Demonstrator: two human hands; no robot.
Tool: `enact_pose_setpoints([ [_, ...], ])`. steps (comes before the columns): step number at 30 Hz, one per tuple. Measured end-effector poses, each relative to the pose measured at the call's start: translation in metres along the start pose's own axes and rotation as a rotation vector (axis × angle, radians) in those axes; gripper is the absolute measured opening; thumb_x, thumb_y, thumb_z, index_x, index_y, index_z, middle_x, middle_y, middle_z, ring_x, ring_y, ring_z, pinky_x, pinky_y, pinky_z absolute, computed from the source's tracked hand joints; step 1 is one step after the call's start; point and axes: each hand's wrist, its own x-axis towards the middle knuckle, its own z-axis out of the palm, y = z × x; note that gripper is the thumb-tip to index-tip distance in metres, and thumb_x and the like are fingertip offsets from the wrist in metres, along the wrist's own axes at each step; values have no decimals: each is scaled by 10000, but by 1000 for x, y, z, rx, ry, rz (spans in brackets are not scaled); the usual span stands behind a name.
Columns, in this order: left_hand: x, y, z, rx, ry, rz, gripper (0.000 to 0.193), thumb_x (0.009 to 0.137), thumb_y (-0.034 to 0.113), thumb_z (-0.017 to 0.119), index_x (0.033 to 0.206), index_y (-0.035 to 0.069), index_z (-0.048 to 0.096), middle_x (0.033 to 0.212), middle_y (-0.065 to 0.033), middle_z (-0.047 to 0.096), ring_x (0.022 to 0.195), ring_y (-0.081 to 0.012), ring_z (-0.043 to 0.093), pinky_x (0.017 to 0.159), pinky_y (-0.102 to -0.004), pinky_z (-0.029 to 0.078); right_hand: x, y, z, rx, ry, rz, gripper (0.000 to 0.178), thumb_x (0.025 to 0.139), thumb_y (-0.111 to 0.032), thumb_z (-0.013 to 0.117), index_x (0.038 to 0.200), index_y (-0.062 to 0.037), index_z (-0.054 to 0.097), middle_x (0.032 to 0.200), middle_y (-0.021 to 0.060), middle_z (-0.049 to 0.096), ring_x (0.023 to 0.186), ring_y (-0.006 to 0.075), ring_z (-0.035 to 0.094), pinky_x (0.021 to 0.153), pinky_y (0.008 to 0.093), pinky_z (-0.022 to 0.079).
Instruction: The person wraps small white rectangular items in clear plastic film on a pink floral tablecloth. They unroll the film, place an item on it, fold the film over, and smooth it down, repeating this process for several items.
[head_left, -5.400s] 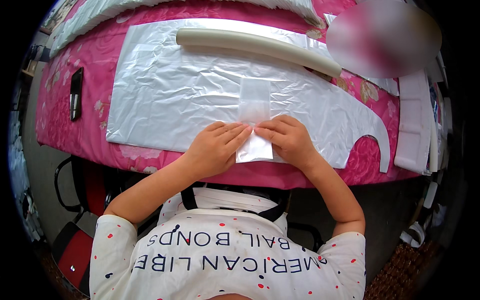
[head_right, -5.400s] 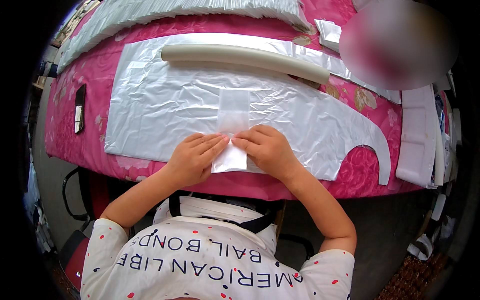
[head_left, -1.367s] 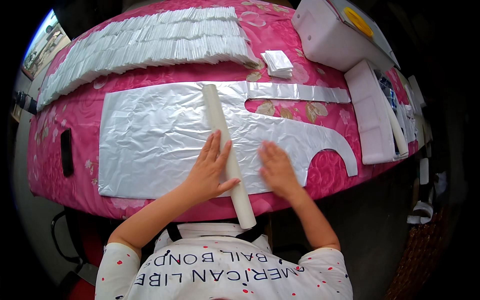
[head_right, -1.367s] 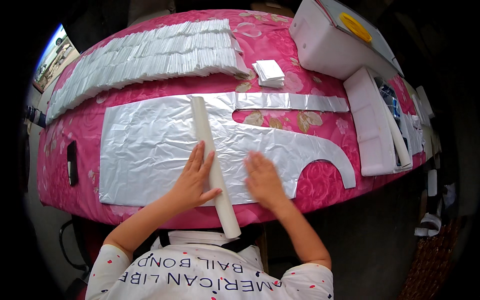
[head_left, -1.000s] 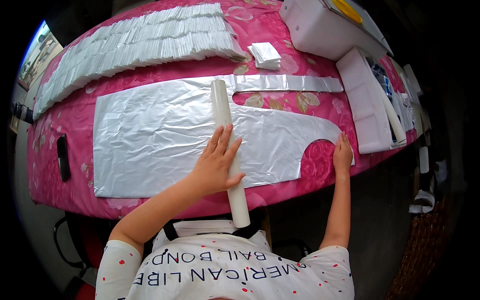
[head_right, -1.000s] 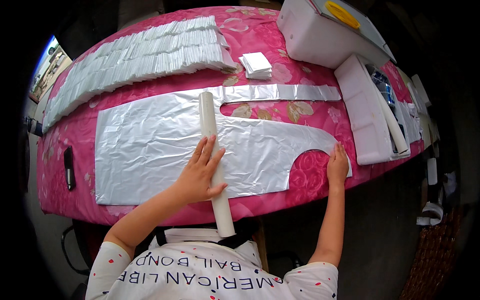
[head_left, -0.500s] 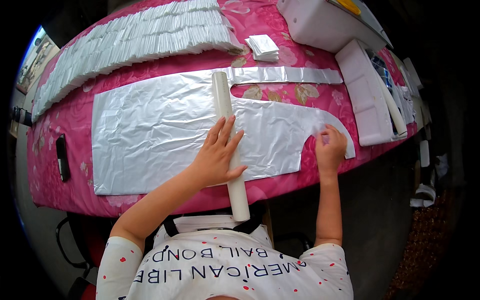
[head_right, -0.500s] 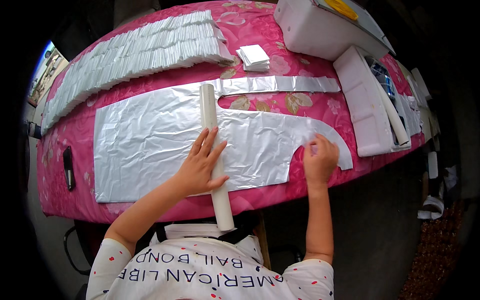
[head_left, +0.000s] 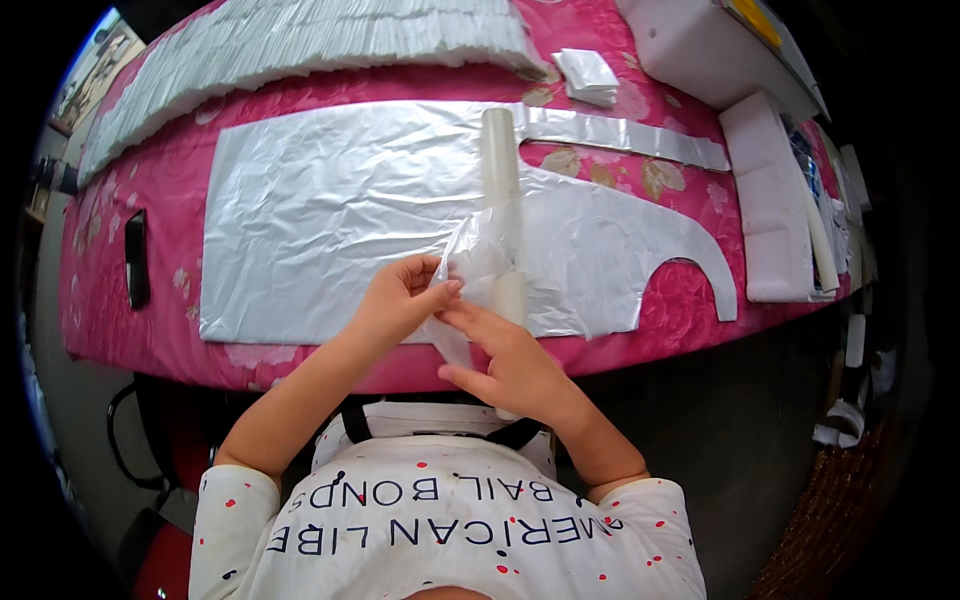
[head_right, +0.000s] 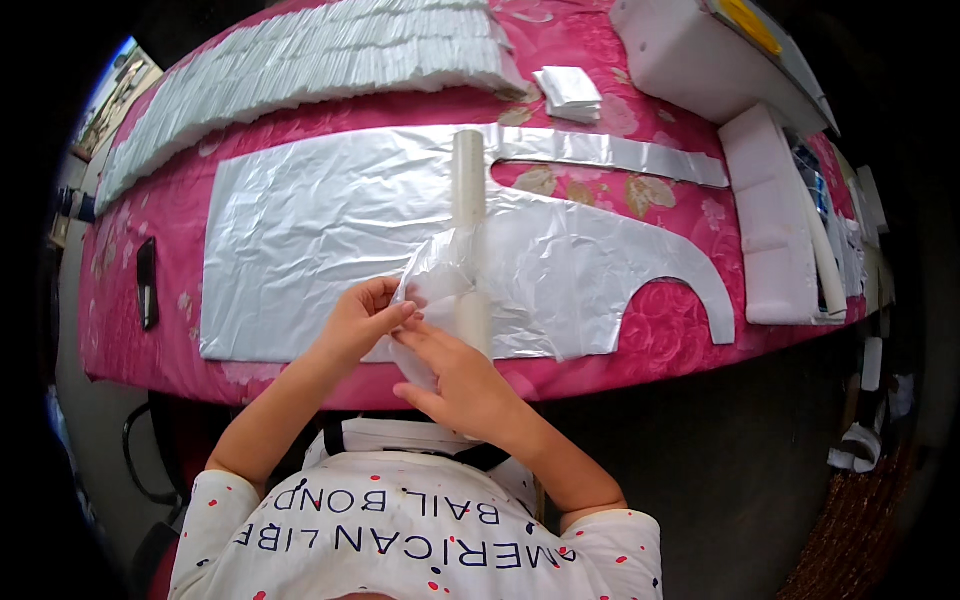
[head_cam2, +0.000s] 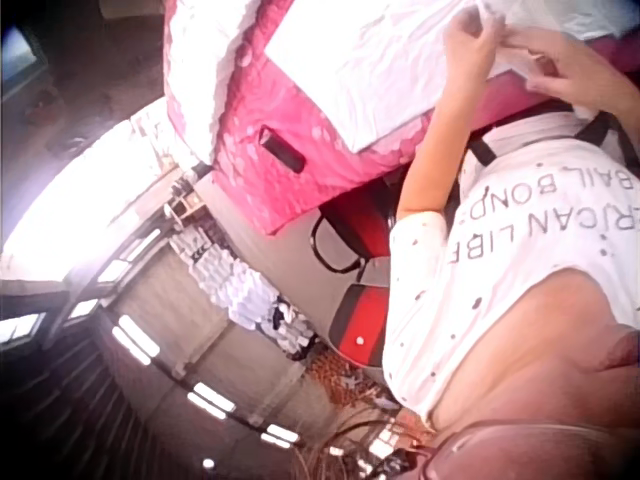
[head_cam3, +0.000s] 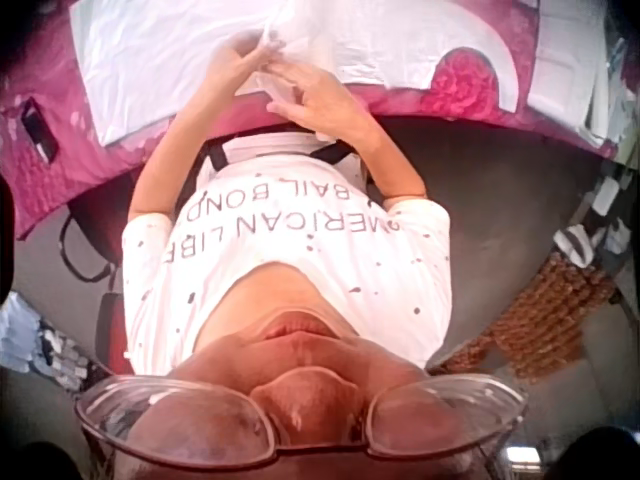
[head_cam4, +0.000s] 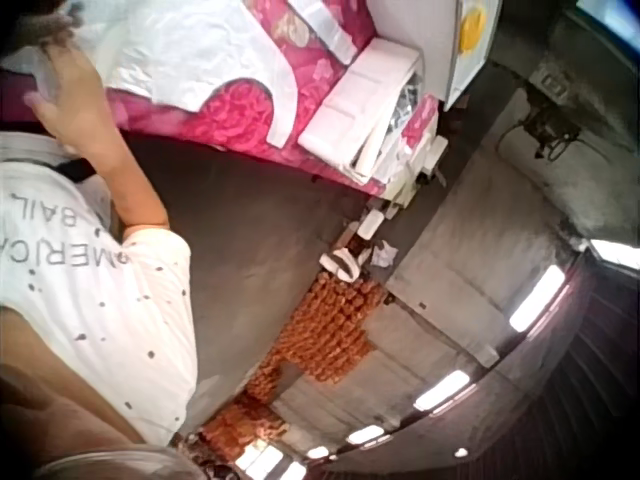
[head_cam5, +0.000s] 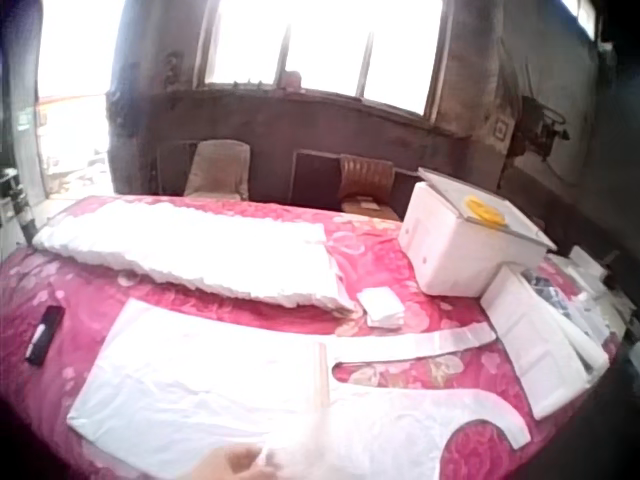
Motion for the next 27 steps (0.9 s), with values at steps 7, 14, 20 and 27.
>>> enact_pose_setpoints([
  [7, -4, -21, -28, 129, 78, 14, 220, 821, 83, 609, 1006, -36, 612, 863, -54, 653, 728, -70, 585, 660, -211, 474, -1, -8, -1, 8, 6, 18, 346, 761, -94, 657, 1091, -23, 582, 1039, 131, 604, 889, 247, 591, 760, 312, 471],
  [14, -10, 6, -17, 57, -111, -184, 209, 782, 149, 690, 884, -23, 627, 801, -53, 642, 695, -70, 571, 632, -212, 462, 6, -5, 9, -82, 249, 100, 309, 723, -123, 700, 986, -5, 586, 892, 130, 590, 748, 244, 582, 668, 320, 476],
  [20, -3, -7, 6, -94, -147, -57, 364, 765, 347, 723, 859, 29, 573, 820, -12, 601, 727, -64, 537, 638, -231, 441, 8, 5, 13, 163, 333, 260, 232, 744, -76, 676, 938, 3, 577, 729, 58, 591, 605, 147, 556, 583, 261, 462],
  [27, -2, -7, -8, -38, -79, -126, 303, 784, 352, 703, 829, 97, 546, 700, 61, 493, 619, -40, 439, 567, -196, 369, -25, 56, -58, 651, 504, 205, 51, 811, -21, 577, 841, -60, 589, 699, -26, 561, 635, 39, 518, 554, 194, 428],
])
